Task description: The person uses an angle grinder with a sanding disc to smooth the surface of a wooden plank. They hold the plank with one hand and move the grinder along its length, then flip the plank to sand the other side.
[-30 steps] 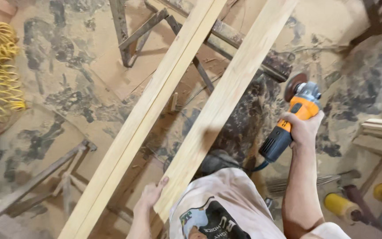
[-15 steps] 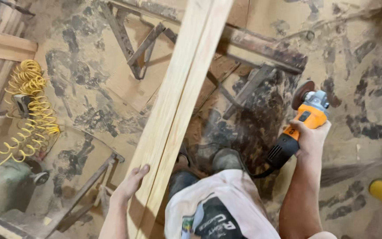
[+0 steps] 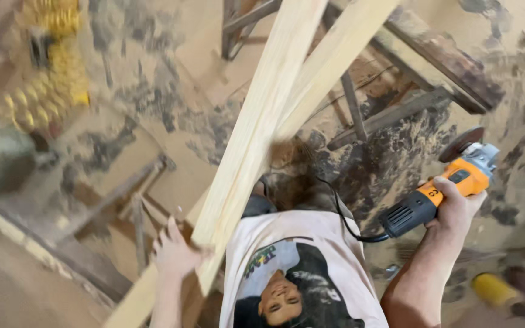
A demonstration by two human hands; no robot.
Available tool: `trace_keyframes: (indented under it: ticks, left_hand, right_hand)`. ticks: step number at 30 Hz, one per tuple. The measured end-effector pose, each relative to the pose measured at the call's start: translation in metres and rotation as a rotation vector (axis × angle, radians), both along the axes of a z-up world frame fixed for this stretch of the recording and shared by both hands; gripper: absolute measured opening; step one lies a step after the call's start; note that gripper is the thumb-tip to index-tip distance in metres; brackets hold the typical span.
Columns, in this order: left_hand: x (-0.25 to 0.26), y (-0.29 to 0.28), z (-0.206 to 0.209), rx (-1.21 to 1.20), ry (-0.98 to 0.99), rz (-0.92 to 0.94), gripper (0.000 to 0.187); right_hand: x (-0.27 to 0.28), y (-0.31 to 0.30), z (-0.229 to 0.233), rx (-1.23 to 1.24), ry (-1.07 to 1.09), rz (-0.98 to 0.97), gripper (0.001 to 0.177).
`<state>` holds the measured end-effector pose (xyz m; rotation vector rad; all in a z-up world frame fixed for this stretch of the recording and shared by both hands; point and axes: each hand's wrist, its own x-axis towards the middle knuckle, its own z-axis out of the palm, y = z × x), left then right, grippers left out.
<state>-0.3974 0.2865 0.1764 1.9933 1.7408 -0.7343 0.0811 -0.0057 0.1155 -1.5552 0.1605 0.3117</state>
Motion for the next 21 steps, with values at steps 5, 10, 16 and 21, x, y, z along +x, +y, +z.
trace_keyframes:
  ticks: [5, 10, 16, 21]
  left_hand:
    - [-0.055, -0.100, -0.025, -0.013, 0.043, 0.331, 0.149]
    - [-0.064, -0.156, -0.055, 0.317, 0.001, 0.172, 0.102]
    - [-0.097, -0.170, -0.085, 0.407, -0.203, 0.179, 0.076]
    - [-0.114, -0.174, -0.095, 0.363, -0.167, 0.145, 0.066]
  right_hand:
    - [0.028, 0.014, 0.015, 0.041, 0.000, 0.129, 0.063]
    - [0.037, 0.043, 0.044, 0.138, 0.034, 0.292, 0.054]
    - [0.041, 0.056, 0.045, 0.088, -0.058, 0.249, 0.067]
    - [0.025, 0.072, 0.041, 0.009, 0.025, 0.257, 0.063]
